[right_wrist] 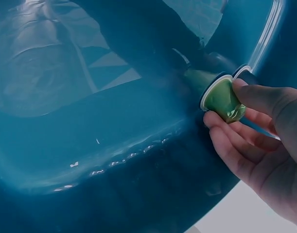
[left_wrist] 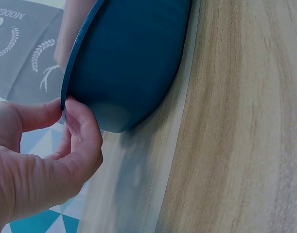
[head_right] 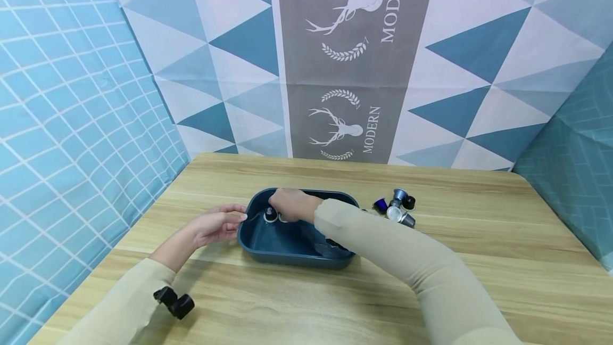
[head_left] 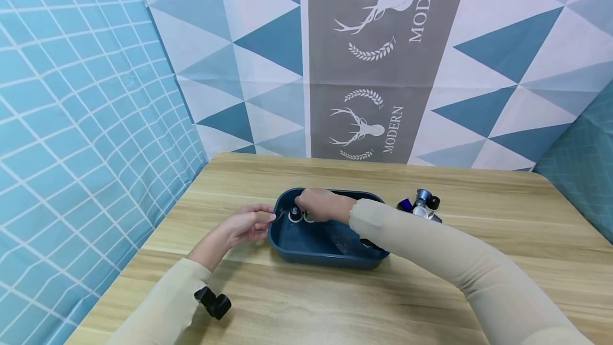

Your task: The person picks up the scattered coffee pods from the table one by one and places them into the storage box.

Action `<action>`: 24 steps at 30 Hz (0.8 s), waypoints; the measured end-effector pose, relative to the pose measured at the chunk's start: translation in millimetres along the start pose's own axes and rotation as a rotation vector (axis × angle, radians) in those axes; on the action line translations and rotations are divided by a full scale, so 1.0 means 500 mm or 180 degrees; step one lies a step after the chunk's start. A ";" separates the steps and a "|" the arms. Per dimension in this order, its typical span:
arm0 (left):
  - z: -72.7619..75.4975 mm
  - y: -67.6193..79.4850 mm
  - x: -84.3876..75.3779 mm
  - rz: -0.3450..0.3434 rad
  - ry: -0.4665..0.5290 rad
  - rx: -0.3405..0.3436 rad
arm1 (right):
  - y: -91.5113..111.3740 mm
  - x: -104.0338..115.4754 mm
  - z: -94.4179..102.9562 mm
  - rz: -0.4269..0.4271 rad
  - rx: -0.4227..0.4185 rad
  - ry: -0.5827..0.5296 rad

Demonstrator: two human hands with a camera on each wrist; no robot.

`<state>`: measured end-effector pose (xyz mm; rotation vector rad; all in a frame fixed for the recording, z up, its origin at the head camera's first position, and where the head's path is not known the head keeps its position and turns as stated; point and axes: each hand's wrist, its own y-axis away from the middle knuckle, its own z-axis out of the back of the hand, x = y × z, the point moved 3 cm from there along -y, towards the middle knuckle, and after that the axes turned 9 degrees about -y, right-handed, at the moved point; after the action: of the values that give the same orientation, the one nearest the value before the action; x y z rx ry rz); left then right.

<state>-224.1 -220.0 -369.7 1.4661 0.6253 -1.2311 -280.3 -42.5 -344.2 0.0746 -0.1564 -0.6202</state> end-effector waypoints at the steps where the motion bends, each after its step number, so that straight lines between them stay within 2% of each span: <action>1: 0.000 0.000 -0.001 -0.0002 -0.0002 -0.0001 | 0.001 0.000 0.001 -0.0015 -0.0006 -0.0008; 14: 0.000 0.002 -0.001 -0.0017 0.0041 0.0012 | 0.017 0.009 0.019 -0.0210 0.0031 -0.0197; 24: -0.002 -0.001 0.002 -0.0044 0.0057 0.0017 | 0.042 0.009 0.035 -0.0136 -0.0053 -0.0279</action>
<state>-223.8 -219.4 -370.9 1.4809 0.6453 -1.2324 -267.5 -28.4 -324.1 0.0349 -0.2350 -0.6677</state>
